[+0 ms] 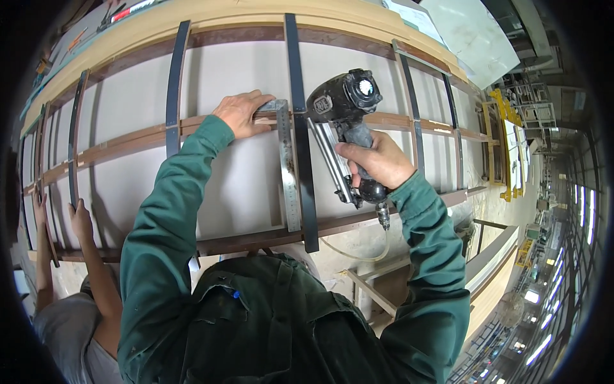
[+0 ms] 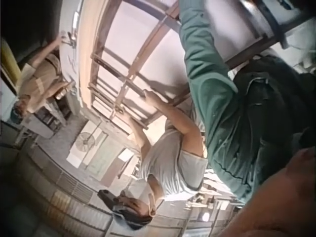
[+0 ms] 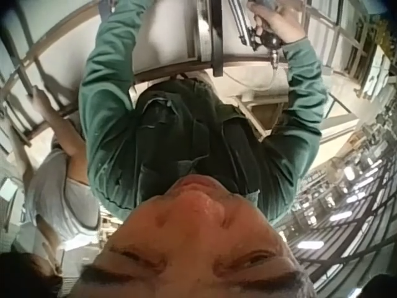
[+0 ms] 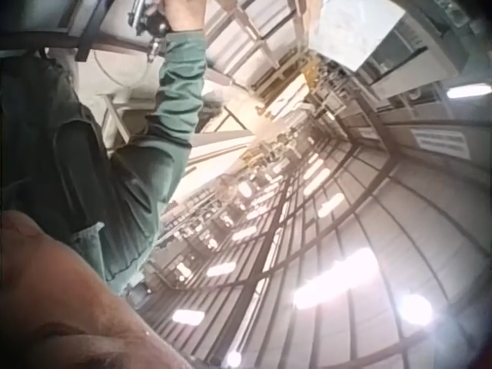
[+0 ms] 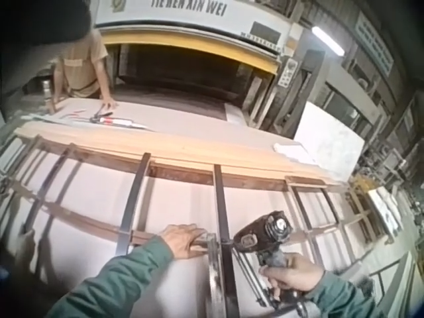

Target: Assembling a wooden frame by measuring and nailing slats using a square and a pneumatic nail gun.

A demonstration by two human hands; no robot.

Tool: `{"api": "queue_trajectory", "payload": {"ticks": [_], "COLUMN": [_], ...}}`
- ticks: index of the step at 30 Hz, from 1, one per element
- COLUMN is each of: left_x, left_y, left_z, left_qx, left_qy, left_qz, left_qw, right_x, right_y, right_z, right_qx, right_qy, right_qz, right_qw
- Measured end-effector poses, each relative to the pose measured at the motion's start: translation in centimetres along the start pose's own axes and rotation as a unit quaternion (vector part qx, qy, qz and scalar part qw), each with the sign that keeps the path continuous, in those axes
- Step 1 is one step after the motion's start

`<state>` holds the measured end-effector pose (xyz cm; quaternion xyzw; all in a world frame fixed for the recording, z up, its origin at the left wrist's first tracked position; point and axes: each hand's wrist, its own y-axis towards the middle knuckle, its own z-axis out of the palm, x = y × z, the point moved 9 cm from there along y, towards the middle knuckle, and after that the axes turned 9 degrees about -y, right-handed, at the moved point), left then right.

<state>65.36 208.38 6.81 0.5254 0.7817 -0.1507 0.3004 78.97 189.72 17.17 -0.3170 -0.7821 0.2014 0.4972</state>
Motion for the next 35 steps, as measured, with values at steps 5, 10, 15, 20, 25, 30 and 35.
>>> {"api": "queue_trajectory", "payload": {"ticks": [5,10,15,20,25,30,35], "left_x": [-0.1,-0.4,-0.9,-4.1,2.9,9.2,11.6], "left_y": [-0.1,0.3,0.3,-4.8,-20.3,-36.6,-42.2], "left_z": [-0.4,0.1,-1.3,-9.8,-17.0,-14.0,-10.6], "left_qx": [0.011,0.015,-0.017,-0.162,-0.405,-0.509,-0.384], "left_qy": [0.021,0.050,0.063,0.101,0.054,-0.067,-0.081], "left_qz": [-0.018,-0.031,-0.003,-0.036,-0.163,-0.322,-0.429], "left_qw": [1.000,0.998,0.998,0.981,0.898,0.795,0.813], "right_x": [-3.1,-9.7,-12.5,-12.1,-9.8,-3.8,3.9], "right_y": [-3.8,-7.1,-8.8,-8.4,-8.2,-7.3,-5.3], "right_z": [-1.9,-1.9,-2.0,-3.1,-3.2,-1.3,4.2], "right_qx": [-0.036,-0.051,-0.019,-0.019,-0.030,0.005,0.066], "right_qy": [0.071,0.122,0.171,0.104,0.095,0.045,0.011], "right_qz": [-0.023,0.006,-0.002,-0.010,-0.055,-0.111,-0.140], "right_qw": [0.997,0.991,0.985,0.994,0.994,0.993,0.988]}}
